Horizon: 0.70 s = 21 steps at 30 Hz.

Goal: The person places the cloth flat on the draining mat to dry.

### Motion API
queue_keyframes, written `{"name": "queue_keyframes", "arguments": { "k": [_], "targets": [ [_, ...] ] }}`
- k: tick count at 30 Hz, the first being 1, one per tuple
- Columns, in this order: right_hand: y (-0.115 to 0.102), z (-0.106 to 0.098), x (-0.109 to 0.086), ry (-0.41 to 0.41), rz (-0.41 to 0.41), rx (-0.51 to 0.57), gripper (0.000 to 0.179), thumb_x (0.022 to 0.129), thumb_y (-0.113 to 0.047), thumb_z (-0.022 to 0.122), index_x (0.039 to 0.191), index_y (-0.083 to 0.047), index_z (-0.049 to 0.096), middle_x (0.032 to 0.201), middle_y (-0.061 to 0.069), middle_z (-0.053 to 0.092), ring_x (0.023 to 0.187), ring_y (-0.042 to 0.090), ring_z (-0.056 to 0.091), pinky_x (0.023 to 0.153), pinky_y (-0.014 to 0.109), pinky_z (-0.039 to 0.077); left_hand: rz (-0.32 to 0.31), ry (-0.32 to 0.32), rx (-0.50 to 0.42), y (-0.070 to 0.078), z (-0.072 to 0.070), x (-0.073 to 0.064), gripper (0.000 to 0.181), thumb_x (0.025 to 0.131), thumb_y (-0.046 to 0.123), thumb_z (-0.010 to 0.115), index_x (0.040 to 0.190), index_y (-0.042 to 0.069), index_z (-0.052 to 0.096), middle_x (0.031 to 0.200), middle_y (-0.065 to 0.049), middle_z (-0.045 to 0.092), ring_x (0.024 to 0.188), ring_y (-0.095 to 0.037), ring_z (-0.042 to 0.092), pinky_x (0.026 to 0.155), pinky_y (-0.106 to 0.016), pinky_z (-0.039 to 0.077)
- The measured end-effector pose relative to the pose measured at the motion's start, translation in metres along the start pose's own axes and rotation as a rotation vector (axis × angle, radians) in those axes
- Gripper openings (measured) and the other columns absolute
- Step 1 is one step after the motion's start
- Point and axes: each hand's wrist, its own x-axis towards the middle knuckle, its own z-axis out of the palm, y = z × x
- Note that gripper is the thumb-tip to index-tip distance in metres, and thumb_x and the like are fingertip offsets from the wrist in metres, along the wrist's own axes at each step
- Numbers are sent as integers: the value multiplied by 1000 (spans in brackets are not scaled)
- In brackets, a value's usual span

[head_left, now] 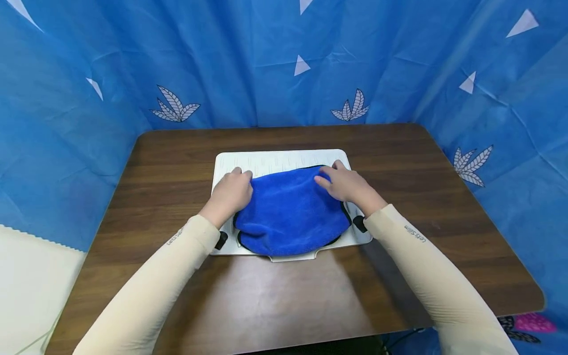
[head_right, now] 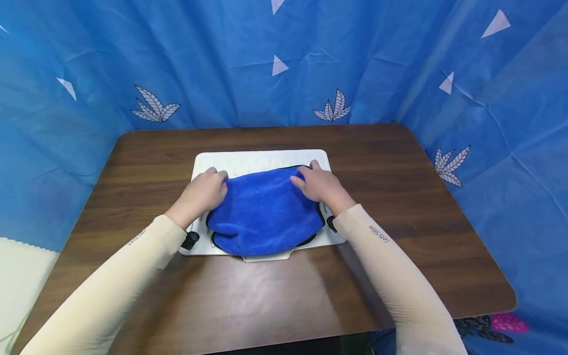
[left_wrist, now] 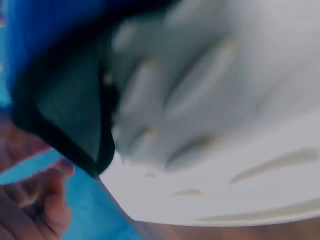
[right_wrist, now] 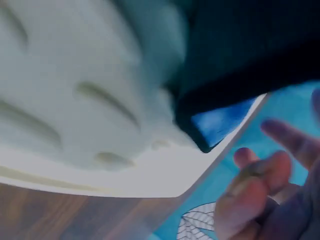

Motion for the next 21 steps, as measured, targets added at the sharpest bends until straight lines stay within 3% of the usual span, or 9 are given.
{"name": "queue_keyframes", "arguments": {
  "k": [4, 7, 11, 16, 21],
  "targets": [
    [1, -6, 15, 21, 46, -68, 54, 106, -38, 40, 154, -14, 34, 153, 23, 37, 132, 49, 46, 105, 65, 39, -132, -72, 3, -8, -6, 19, 27, 100, 12, 43, 107, -4, 64, 101, -25, 65, 87, -37, 65, 73, -47, 54],
    [4, -7, 23, -25, 84, -84, 59, 105, -36, 44, 156, -11, 28, 154, 23, 38, 136, 48, 42, 106, 66, 37, -175, -147, -32, -12, -6, 28, 28, 102, 15, 43, 102, -2, 64, 97, -22, 67, 80, -31, 60, 71, -42, 50],
    [7, -7, 29, -52, 99, -79, 62, 104, -33, 47, 156, -7, 25, 151, 26, 41, 137, 47, 43, 107, 65, 38, -219, -164, -86, -16, -4, 34, 28, 102, 16, 42, 105, -2, 63, 100, -22, 66, 79, -30, 57, 69, -40, 48],
    [11, -6, 30, -23, 53, -33, 56, 103, -21, 50, 155, -12, 29, 150, 24, 45, 135, 45, 47, 105, 62, 41, -210, -93, -168, -24, 1, 33, 16, 99, 12, 52, 106, 1, 62, 102, -21, 66, 84, -32, 57, 70, -40, 47],
    [15, -7, 30, 66, -20, 8, 47, 104, -12, 46, 150, -16, 41, 145, 20, 51, 129, 41, 53, 103, 59, 45, -84, 115, -204, -27, 3, 33, 10, 95, 2, 56, 103, 2, 62, 97, -21, 64, 86, -34, 57, 73, -45, 49]
  ]
}}
